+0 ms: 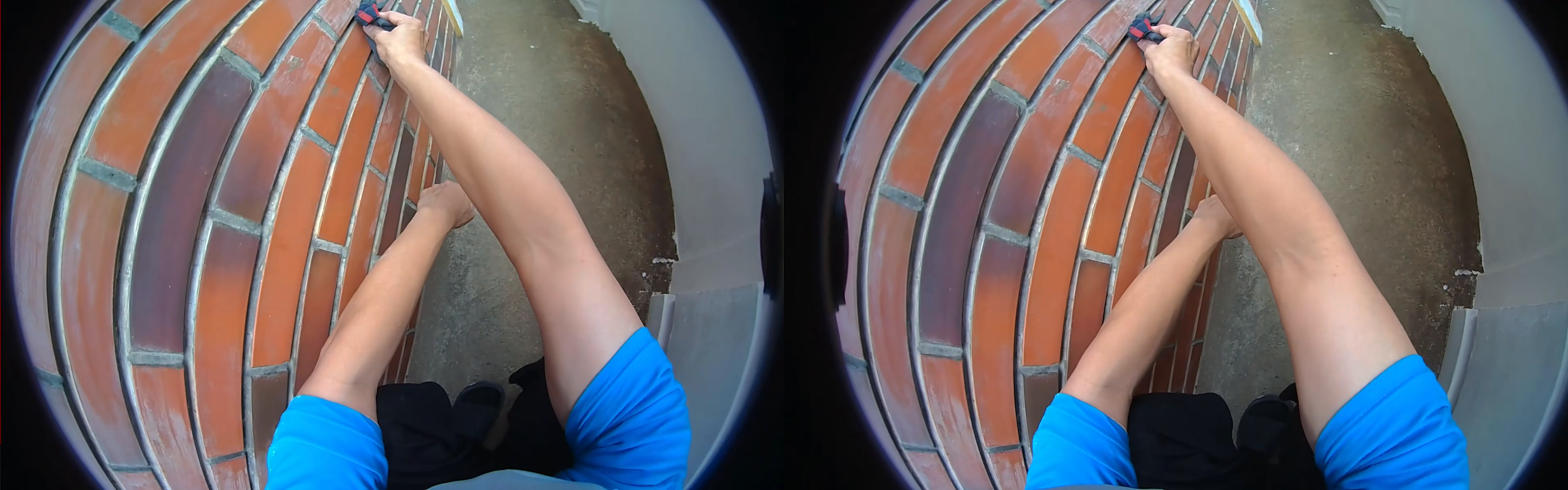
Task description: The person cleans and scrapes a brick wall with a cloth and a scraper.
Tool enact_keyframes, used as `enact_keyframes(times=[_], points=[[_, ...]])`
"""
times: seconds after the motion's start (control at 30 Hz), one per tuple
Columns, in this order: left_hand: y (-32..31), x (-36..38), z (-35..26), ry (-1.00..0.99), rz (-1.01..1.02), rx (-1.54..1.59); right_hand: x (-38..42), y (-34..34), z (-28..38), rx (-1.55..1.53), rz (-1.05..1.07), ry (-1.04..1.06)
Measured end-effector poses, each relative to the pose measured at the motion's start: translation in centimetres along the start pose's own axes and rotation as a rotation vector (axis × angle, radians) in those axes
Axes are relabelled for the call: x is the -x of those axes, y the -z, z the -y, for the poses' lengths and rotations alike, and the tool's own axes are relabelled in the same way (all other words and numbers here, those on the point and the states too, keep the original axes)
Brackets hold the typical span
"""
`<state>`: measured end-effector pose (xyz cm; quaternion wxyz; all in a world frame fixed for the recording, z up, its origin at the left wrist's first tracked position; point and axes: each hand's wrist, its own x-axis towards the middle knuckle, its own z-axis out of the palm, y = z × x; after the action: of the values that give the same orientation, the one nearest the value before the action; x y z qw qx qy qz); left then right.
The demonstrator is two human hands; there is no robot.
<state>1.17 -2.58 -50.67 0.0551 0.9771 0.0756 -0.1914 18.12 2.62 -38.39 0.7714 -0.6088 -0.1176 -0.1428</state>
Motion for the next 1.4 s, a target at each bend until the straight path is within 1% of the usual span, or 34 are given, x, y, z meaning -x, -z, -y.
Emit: enact_keyframes(times=[0.1,0.2,0.23,0.33,0.37,0.4,0.47,0.5,0.53,0.57,0.6,0.63,0.67,0.7,0.77,0.8,0.83,0.87,0.93,1.0,1.03,1.07,1.13,1.17,1.2,1.23,1.27,1.3,1.33,1.4], points=[[-0.5,0.0,0.0,0.017,0.031,-0.02,-0.4,0.4,0.1,-0.065,0.054,-0.135],[-0.5,-0.2,0.1,0.022,0.046,-0.025,-0.2,0.0,0.9,-0.022,0.048,-0.111],[-0.7,-0.5,0.3,0.021,0.036,-0.022,0.1,-0.2,1.3,-0.006,-0.002,0.008],[-1.4,-1.5,0.8,0.02,-0.006,-0.011,0.7,-0.6,3.5,-0.056,0.034,0.225],[-1.5,-1.7,0.8,0.018,-0.013,-0.007,1.1,-0.4,4.5,-0.073,0.06,0.333],[-1.6,-2.0,0.9,0.011,-0.002,-0.007,1.9,-0.4,5.4,-0.097,0.028,0.47],[-2.6,-2.7,1.1,-0.054,-0.06,0.087,5.0,0.8,7.5,-0.185,0.093,0.603],[-4.1,-3.6,1.7,-0.114,-0.131,0.178,6.7,1.4,8.2,-0.189,0.11,0.704],[-5.2,-4.2,2.1,-0.2,-0.198,0.305,8.5,2.1,9.0,-0.231,0.198,0.736],[-6.2,-4.7,2.5,-0.296,-0.257,0.429,9.8,2.7,9.4,-0.207,0.244,0.826],[-7.3,-5.2,2.9,-0.399,-0.305,0.542,10.6,2.2,8.9,-0.249,0.25,0.889],[-6.8,-4.7,2.6,-0.39,-0.284,0.543,10.4,1.9,8.4,-0.281,0.254,0.925],[-5.2,-3.3,1.5,-0.338,-0.309,0.4,10.0,1.6,8.0,-0.317,0.26,0.96],[-3.7,-1.9,0.4,-0.284,-0.329,0.256,9.4,1.3,7.7,-0.279,0.211,0.967],[-3.4,-2.2,0.6,-0.267,-0.303,0.469,7.6,0.7,7.0,-0.213,0.117,0.968],[-3.4,-2.0,0.6,-0.245,-0.298,0.501,6.3,0.5,6.5,-0.148,0.071,0.871],[-3.2,-1.8,0.5,-0.223,-0.294,0.534,4.7,-0.5,5.8,-0.162,-0.032,0.771],[-3.1,-1.6,0.5,-0.201,-0.291,0.566,3.6,-0.7,5.4,-0.197,-0.033,0.599],[-3.7,-1.8,0.9,-0.219,-0.3,0.58,3.8,-1.3,5.5,-0.236,-0.068,0.56],[-4.2,-2.1,1.2,-0.217,-0.267,0.582,4.9,-0.6,6.3,-0.222,0.001,0.543],[-5.2,-3.2,2.2,-0.247,-0.237,0.522,5.8,0.1,7.3,-0.215,0.031,0.542],[-6.1,-4.3,3.1,-0.278,-0.208,0.463,7.9,0.7,8.4,-0.219,0.072,0.582],[-12.5,-8.9,7.7,-0.391,-0.131,0.253,12.7,2.5,10.7,-0.293,0.23,0.699],[-6.5,-4.8,3.2,-0.211,-0.05,0.158,15.1,3.8,12.2,-0.333,0.296,0.788],[0.4,-0.2,-1.8,-0.041,0.045,0.046,17.5,4.3,12.9,-0.302,0.395,0.872],[-0.9,-1.8,-1.9,-0.004,0.05,-0.004,19.7,4.7,13.5,-0.377,0.434,0.997],[-2.2,-3.5,-1.8,0.035,0.058,-0.054,21.8,4.9,14.1,-0.516,0.503,1.013],[-2.3,-3.7,-2.0,0.013,0.053,-0.051,22.8,4.8,14.1,-0.549,0.542,1.094],[-2.2,-3.7,-2.4,-0.012,0.052,-0.051,22.7,4.0,13.9,-0.572,0.456,1.206],[-1.7,-2.4,-3.3,-0.067,0.063,-0.015,19.9,3.1,12.6,-0.502,0.405,1.419]])
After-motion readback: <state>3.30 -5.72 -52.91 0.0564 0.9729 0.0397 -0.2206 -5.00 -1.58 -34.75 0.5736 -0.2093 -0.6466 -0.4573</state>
